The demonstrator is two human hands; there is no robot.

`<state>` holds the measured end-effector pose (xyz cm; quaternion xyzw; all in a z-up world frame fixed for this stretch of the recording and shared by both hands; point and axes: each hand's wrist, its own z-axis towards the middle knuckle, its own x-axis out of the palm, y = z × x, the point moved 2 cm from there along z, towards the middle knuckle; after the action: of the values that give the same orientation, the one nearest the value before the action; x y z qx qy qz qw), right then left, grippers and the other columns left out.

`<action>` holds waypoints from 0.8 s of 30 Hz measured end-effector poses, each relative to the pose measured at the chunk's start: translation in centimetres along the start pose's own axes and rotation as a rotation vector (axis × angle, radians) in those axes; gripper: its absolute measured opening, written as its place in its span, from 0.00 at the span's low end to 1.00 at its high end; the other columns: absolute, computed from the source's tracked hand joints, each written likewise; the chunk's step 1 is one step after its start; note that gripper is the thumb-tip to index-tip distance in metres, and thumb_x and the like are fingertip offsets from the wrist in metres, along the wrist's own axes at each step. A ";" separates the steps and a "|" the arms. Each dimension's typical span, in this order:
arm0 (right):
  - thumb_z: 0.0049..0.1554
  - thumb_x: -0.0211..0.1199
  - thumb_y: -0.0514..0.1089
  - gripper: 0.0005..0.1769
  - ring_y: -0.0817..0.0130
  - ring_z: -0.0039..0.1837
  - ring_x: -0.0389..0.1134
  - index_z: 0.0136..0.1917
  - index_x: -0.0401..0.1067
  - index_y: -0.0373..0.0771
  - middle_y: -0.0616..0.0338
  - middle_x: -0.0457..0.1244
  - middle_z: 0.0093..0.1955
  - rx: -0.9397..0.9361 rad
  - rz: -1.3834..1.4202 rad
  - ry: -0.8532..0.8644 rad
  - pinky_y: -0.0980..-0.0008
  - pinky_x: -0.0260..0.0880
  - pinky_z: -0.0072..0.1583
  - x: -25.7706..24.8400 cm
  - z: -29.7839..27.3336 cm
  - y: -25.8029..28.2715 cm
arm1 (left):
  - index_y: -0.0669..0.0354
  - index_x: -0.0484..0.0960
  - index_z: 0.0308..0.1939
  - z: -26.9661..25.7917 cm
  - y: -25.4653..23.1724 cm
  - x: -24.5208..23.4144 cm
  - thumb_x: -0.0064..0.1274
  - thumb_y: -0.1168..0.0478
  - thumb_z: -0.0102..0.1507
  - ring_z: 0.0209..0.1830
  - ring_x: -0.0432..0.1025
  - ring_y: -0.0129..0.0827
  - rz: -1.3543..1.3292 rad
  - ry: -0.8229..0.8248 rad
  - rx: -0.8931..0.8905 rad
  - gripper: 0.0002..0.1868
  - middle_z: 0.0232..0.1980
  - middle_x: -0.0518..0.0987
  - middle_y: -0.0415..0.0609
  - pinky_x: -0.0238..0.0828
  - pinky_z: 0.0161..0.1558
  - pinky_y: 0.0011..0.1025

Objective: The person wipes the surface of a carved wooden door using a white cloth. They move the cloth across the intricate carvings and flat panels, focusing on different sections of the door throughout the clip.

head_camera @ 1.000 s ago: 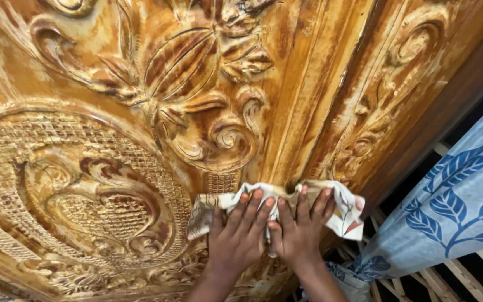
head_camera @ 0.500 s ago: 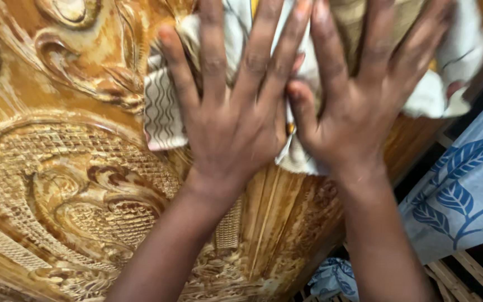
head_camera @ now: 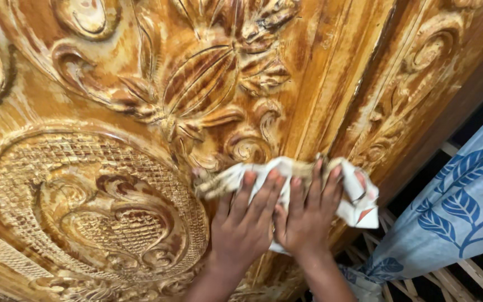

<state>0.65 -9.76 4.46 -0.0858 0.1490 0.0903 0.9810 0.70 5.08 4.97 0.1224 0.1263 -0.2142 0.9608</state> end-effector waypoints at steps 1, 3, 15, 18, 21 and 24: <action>0.71 0.38 0.60 0.37 0.33 0.87 0.31 0.87 0.32 0.53 0.42 0.34 0.88 -0.003 0.004 0.007 0.28 0.33 0.81 0.7 -1.7 0.2 | 0.47 0.70 0.77 -1.8 -0.4 0.6 0.36 0.55 0.75 0.84 0.47 0.39 -0.013 0.012 -0.013 0.26 0.81 0.62 0.36 0.41 0.79 0.45; 0.69 0.41 0.59 0.39 0.32 0.86 0.30 0.87 0.32 0.52 0.39 0.33 0.87 -0.021 0.026 0.041 0.27 0.33 0.80 1.5 -4.8 0.4 | 0.48 0.72 0.76 -5.0 -1.2 1.7 0.37 0.55 0.73 0.84 0.47 0.38 -0.038 0.035 -0.038 0.26 0.81 0.63 0.34 0.43 0.78 0.46; 0.67 0.48 0.59 0.43 0.34 0.87 0.28 0.87 0.31 0.56 0.38 0.31 0.87 -0.026 0.005 0.108 0.28 0.30 0.81 0.9 -4.8 0.1 | 0.50 0.71 0.76 -4.5 -1.1 1.1 0.33 0.53 0.72 0.84 0.46 0.40 -0.018 0.066 -0.010 0.28 0.81 0.63 0.38 0.29 0.79 0.48; 0.68 0.48 0.58 0.43 0.33 0.87 0.28 0.88 0.31 0.56 0.39 0.32 0.87 -0.019 0.016 0.066 0.27 0.31 0.82 0.0 -1.7 -0.3 | 0.48 0.68 0.79 -2.0 -0.1 0.6 0.32 0.52 0.76 0.85 0.44 0.40 0.023 0.062 0.023 0.27 0.83 0.61 0.38 0.20 0.81 0.48; 0.67 0.49 0.56 0.43 0.30 0.87 0.29 0.87 0.32 0.54 0.37 0.34 0.87 -0.003 0.036 0.068 0.27 0.32 0.81 -0.6 -0.7 -0.2 | 0.47 0.68 0.79 -1.4 0.0 0.1 0.33 0.53 0.75 0.85 0.44 0.40 0.020 0.084 0.010 0.27 0.82 0.60 0.37 0.23 0.81 0.47; 0.67 0.49 0.57 0.43 0.27 0.86 0.31 0.87 0.33 0.51 0.34 0.34 0.86 -0.010 0.045 0.054 0.25 0.34 0.80 0.1 -2.4 0.4 | 0.45 0.68 0.79 -2.9 -0.1 0.4 0.35 0.54 0.74 0.85 0.45 0.39 -0.017 0.075 -0.005 0.27 0.82 0.62 0.34 0.26 0.82 0.45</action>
<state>-0.04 -9.83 2.13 -0.0899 0.1768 0.1110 0.9738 0.41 5.68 2.13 0.1267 0.1638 -0.2172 0.9539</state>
